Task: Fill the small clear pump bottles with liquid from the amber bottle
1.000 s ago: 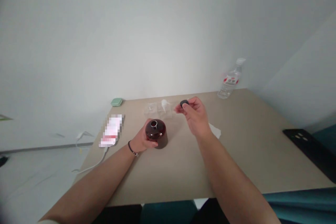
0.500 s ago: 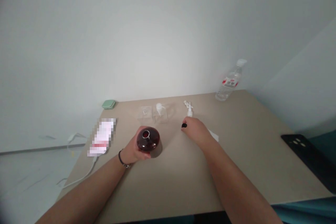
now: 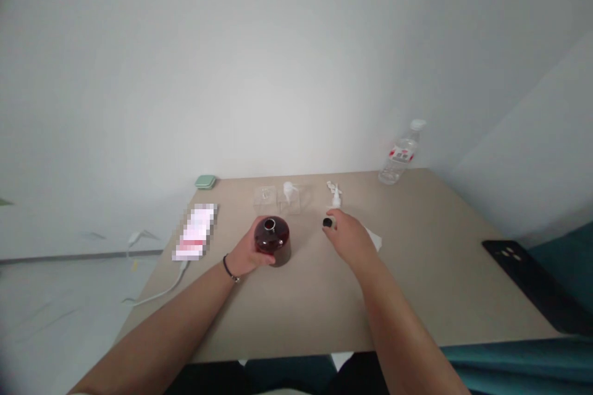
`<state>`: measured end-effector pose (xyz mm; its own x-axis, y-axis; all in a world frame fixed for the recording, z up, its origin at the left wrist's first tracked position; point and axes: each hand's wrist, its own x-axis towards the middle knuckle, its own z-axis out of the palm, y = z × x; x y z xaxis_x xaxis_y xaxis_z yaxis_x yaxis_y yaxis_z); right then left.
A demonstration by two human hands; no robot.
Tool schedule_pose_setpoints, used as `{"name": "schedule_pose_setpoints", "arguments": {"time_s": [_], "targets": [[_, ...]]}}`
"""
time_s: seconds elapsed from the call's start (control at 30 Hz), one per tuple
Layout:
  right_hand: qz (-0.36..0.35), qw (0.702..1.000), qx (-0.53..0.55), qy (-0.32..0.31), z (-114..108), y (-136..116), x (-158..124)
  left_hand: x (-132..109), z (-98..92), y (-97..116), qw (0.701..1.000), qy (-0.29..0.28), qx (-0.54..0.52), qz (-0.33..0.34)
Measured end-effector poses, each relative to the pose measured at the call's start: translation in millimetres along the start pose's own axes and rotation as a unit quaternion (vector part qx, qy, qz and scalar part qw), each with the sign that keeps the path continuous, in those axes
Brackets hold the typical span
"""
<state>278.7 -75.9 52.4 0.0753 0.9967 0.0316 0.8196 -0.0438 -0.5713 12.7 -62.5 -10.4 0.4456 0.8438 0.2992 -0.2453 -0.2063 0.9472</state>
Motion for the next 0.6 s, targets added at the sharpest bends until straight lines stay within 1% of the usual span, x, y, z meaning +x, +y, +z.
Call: {"name": "schedule_pose_setpoints", "arguments": {"time_s": [0.03,0.07,0.1,0.17,0.2,0.27,0.33,0.37,0.4,0.5,0.6], "targets": [[-0.007,1.0,0.025,-0.005,0,-5,-9,1,0.0,-2,1.0,0.005,-0.005,0.006],[-0.02,0.997,0.067,-0.019,2,-11,-18,2,-0.5,-5,0.999,0.021,-0.007,0.025],[-0.039,0.991,0.121,-0.04,6,-17,-26,3,-1.7,-6,0.996,0.06,-0.005,0.059],[-0.081,0.966,0.234,-0.078,19,-27,-38,5,-5.9,-7,0.975,0.176,0.033,0.131],[-0.101,0.95,0.28,-0.09,27,-31,-42,5,-8.8,-6,0.965,0.214,0.045,0.146],[-0.13,0.926,0.341,-0.096,44,-38,-46,8,-15.6,-2,0.94,0.298,0.091,0.141],[-0.147,0.908,0.38,-0.092,61,-41,-46,12,-22.9,3,0.924,0.347,0.128,0.101],[-0.15,0.9,0.399,-0.092,69,-42,-45,15,-26.6,4,0.922,0.354,0.133,0.077],[-0.149,0.892,0.416,-0.092,76,-43,-44,18,-30.4,5,0.929,0.344,0.125,0.056],[-0.143,0.869,0.464,-0.1,92,-43,-40,30,-41.1,5,0.958,0.276,0.071,0.013],[-0.147,0.846,0.5,-0.111,103,-42,-37,40,-49.2,2,0.975,0.211,0.068,-0.026]]}}
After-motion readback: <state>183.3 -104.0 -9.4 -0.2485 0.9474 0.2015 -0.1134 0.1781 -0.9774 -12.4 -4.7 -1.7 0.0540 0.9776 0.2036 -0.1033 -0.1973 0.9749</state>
